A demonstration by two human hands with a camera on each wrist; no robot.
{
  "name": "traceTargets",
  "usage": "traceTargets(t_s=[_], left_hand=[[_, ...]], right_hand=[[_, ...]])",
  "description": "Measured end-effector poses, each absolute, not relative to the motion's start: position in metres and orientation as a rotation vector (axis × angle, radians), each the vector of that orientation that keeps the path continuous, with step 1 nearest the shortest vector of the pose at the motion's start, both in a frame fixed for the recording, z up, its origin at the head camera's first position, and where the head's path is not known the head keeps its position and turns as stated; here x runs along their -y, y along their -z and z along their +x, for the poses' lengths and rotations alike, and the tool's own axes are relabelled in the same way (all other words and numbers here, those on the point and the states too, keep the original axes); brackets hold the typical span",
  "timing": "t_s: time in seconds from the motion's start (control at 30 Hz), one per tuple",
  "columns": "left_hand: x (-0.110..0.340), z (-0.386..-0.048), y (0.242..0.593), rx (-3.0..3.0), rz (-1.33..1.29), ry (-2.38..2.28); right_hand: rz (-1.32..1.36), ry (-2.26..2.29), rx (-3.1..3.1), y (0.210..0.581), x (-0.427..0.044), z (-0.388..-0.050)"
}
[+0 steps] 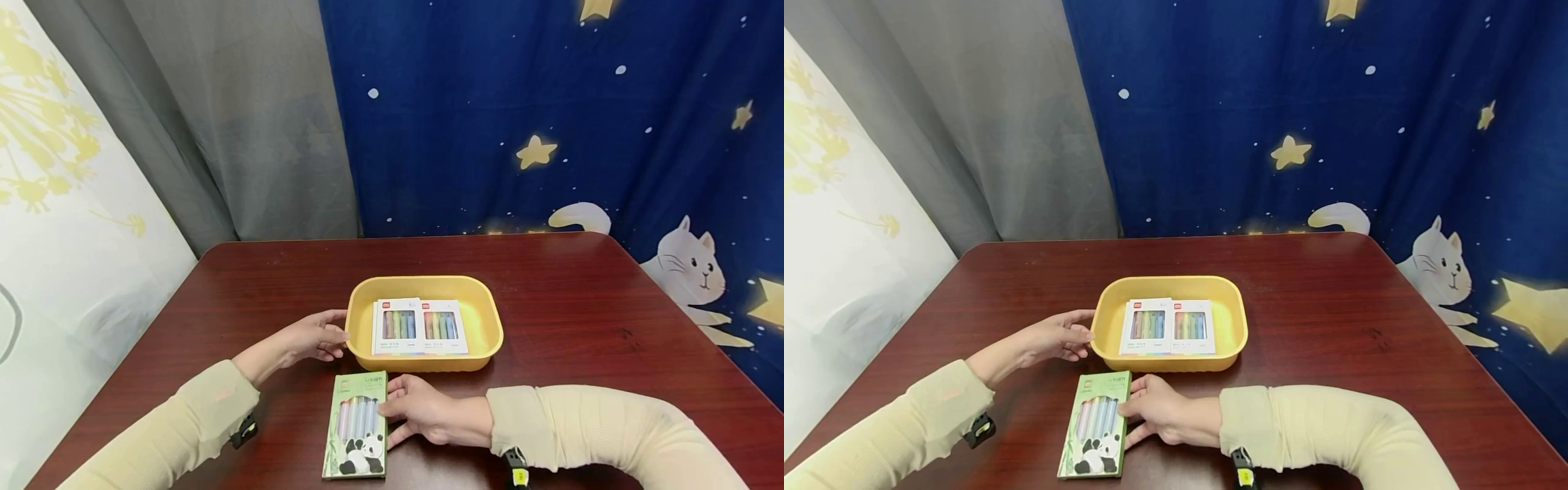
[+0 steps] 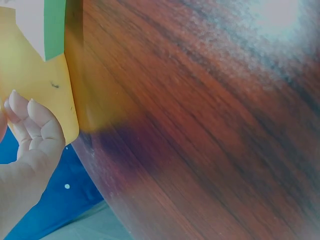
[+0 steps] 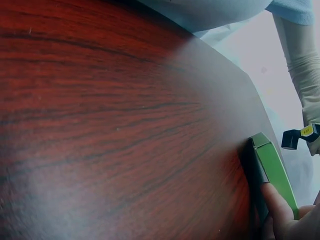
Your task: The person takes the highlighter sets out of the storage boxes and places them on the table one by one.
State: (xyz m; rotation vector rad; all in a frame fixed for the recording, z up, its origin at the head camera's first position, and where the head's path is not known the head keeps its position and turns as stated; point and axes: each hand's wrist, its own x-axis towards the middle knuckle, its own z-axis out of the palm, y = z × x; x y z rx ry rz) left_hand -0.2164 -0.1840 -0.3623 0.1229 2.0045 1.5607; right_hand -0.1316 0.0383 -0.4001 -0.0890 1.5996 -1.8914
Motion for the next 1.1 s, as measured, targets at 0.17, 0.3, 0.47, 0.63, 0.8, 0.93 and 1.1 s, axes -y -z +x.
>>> traceTargets(t_s=[0.17, 0.3, 0.47, 0.63, 0.8, 0.93, 1.1], left_hand=[[0.185, -0.216, 0.363, -1.998, 0.113, -1.565], [0.184, -0.215, 0.363, -2.004, 0.100, -1.558], [0.183, -0.215, 0.361, -2.014, 0.097, -1.548], [0.182, -0.216, 0.360, -2.016, 0.100, -1.545], [0.183, -0.216, 0.360, -2.009, 0.104, -1.548], [0.184, -0.217, 0.361, -2.005, 0.108, -1.548], [0.184, -0.216, 0.361, -2.005, 0.107, -1.546]], right_hand=[[-0.073, 1.855, -1.620, 0.400, -0.037, -0.131], [-0.089, 1.820, -1.625, 0.397, -0.039, -0.130], [-0.116, 1.775, -1.624, 0.391, -0.047, -0.127], [-0.113, 1.704, -1.635, 0.385, -0.054, -0.129], [-0.114, 1.641, -1.639, 0.382, -0.059, -0.132], [-0.123, 1.605, -1.608, 0.379, -0.065, -0.132], [-0.177, 1.556, -1.587, 0.364, -0.073, -0.135]])
